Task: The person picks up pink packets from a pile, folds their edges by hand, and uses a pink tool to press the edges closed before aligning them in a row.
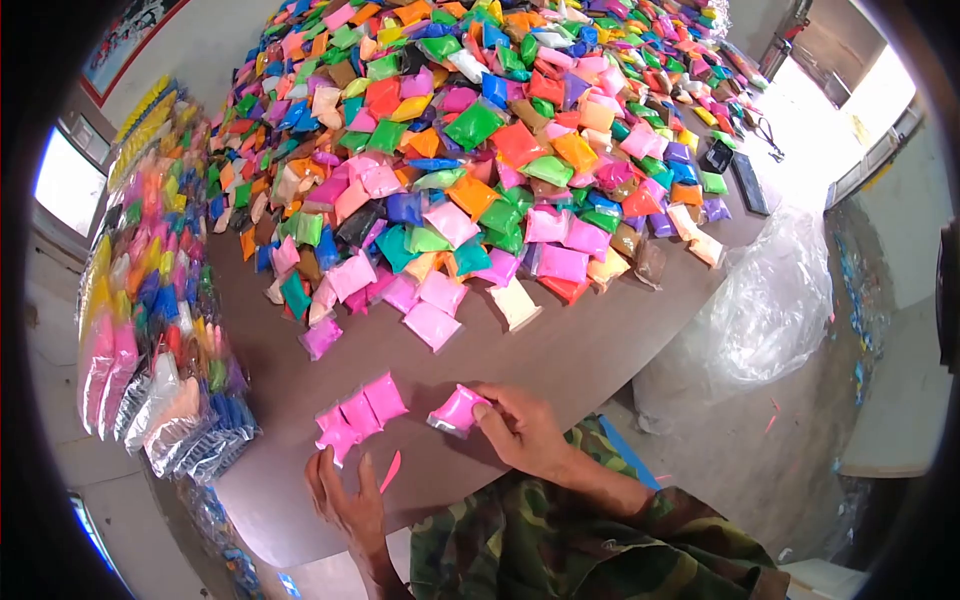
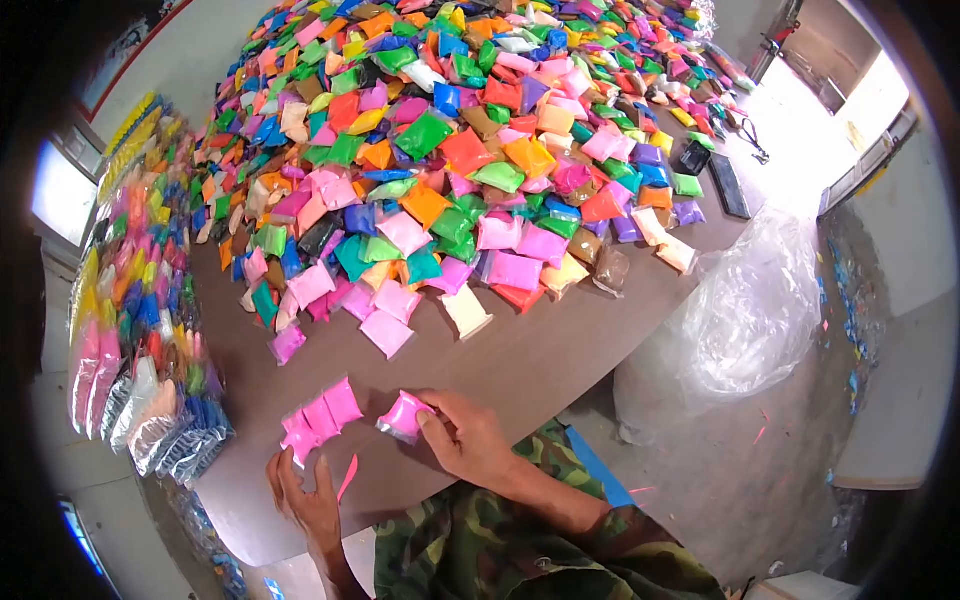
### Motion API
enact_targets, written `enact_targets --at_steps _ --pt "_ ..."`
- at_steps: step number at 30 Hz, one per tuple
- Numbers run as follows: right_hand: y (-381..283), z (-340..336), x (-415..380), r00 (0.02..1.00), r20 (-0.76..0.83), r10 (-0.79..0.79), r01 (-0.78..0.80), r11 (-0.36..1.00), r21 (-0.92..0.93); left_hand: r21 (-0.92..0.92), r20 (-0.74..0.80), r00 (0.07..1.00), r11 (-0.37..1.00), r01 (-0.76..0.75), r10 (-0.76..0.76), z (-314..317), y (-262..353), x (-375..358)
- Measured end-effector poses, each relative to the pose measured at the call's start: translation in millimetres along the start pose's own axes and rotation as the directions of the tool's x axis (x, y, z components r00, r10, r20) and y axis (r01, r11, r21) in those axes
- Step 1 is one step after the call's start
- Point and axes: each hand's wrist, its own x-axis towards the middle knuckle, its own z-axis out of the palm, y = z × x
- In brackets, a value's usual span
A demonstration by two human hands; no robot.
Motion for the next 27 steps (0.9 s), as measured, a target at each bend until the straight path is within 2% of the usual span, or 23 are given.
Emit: enact_targets --at_steps 1,4,8,10,15,20,23,26,27 --pt "-4.0 -4.8 3.3 0.998 -0.017 -0.062 0.060 0.991 -0.117 -0.001 0.014 1.000 1.000 0.021 -0.021 0.1 5.0 3.5" --pt "2.7 -10.8 7.5 0.988 -0.023 -0.154 0.146 0.967 -0.207 0.027 0.017 1.000 1.000 0.000 -0.001 4.7 8.3 11.7" --pt "3.7 -11.0 5.8 0.984 -0.040 -0.171 0.152 0.945 -0.289 0.038 0.025 0.999 0.999 0.024 -0.025 7.2 6.3 16.5" --pt "6.8 -9.4 6.1 0.986 -0.025 -0.167 0.151 0.935 -0.320 0.033 0.008 1.000 0.999 -0.011 0.011 9.2 1.1 17.7" --pt "6.2 -8.5 9.2 0.984 -0.004 -0.181 0.170 0.933 -0.316 0.041 -0.019 0.992 0.991 -0.127 0.127 7.3 -4.0 20.3" --pt "6.8 -8.9 9.9 0.980 0.009 -0.198 0.190 0.925 -0.331 0.041 0.024 0.978 0.977 -0.207 0.207 4.7 -20.9 12.9" --pt "7.3 -9.2 10.0 0.981 0.012 -0.195 0.188 0.925 -0.330 0.123 0.036 0.960 0.952 -0.279 0.276 -1.2 -24.7 13.0" --pt "9.0 -10.5 9.6 0.981 0.024 -0.191 0.186 0.916 -0.355 0.144 -0.007 0.961 0.952 -0.271 0.275 -3.2 -27.5 12.9" --pt "8.4 -11.4 10.1 0.982 0.039 -0.184 0.186 0.908 -0.375 0.092 0.004 0.964 0.960 -0.264 0.265 -0.6 -31.4 12.6"
